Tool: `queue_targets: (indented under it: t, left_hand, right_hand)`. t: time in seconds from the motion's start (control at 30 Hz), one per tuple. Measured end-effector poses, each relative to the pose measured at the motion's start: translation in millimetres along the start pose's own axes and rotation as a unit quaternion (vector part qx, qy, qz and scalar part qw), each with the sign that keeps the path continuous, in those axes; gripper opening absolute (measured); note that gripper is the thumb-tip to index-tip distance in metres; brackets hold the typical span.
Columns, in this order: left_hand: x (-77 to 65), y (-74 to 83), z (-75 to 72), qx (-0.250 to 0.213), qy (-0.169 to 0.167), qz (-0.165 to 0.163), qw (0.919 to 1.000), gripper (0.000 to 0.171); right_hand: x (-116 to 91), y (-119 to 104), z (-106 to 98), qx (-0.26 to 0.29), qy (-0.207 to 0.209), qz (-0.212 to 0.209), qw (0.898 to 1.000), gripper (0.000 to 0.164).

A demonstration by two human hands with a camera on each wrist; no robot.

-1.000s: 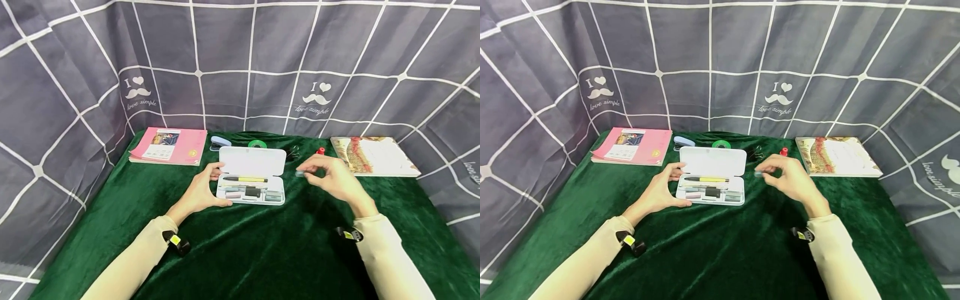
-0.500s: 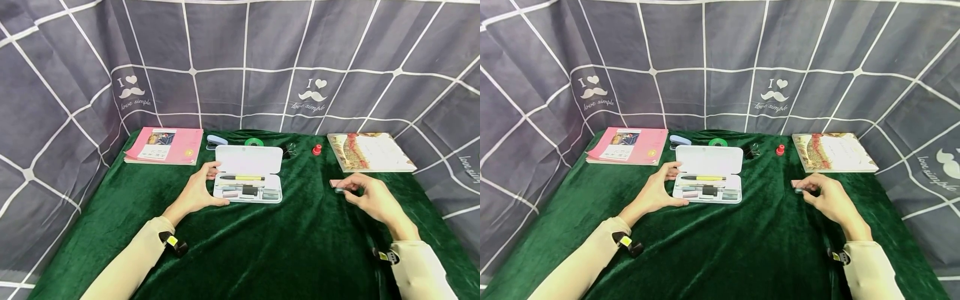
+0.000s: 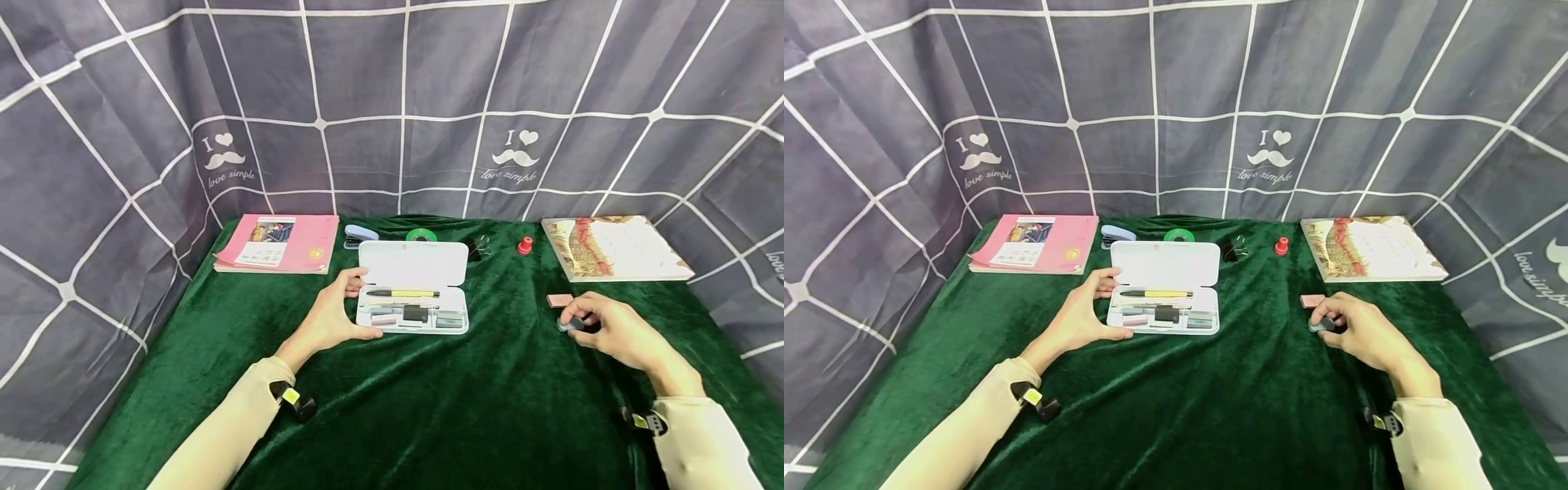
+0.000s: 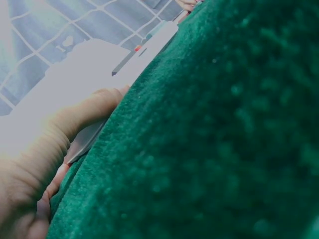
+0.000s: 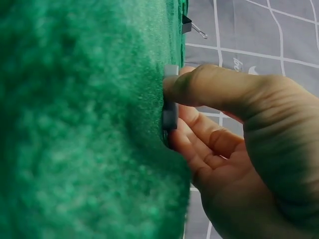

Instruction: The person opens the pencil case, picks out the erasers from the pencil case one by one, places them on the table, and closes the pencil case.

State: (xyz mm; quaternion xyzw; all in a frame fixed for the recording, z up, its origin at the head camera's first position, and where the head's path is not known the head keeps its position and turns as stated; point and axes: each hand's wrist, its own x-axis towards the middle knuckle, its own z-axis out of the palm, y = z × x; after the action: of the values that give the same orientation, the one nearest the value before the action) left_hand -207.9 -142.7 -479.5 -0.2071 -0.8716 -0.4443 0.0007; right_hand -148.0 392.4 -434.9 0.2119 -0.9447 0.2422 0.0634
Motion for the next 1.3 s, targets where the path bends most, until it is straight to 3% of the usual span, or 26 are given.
queue_targets:
  t: [0.23, 0.37, 0.53, 0.67, 0.9, 1.1, 1.3]
  left_hand:
    - [-2.4, 2.6, -2.8, 0.001, 0.000, -0.011, 0.9999, 0.117]
    - [-3.3, 2.7, -2.3, 0.000, 0.000, -0.014, 0.9999, 0.117]
    - [-2.8, 3.6, -2.2, -0.003, -0.003, -0.016, 0.9999, 0.117]
    - [-0.8, 2.5, -3.6, 0.001, -0.003, -0.006, 1.0000, 0.117]
    - [1.7, -1.0, -3.9, 0.004, -0.001, 0.015, 0.9999, 0.118]
    - [2.2, -0.3, -1.8, 0.000, 0.000, 0.009, 1.0000, 0.118]
    - [0.4, 0.7, -2.1, 0.000, -0.001, 0.002, 1.0000, 0.117]
  right_hand:
    - [7, -9, -3, 0.010, 0.049, -0.027, 0.998, 0.039]
    - [19, -24, -5, 0.062, 0.079, -0.039, 0.994, 0.041]
    - [43, -51, -1, 0.147, 0.082, -0.065, 0.984, 0.045]
    - [70, -79, 7, 0.178, 0.048, -0.110, 0.977, 0.049]
    - [107, -119, 35, 0.176, -0.040, -0.154, 0.971, 0.044]
    - [118, -136, 58, 0.126, -0.122, -0.168, 0.970, 0.037]
    - [121, -141, 70, 0.085, -0.147, -0.200, 0.965, 0.027]
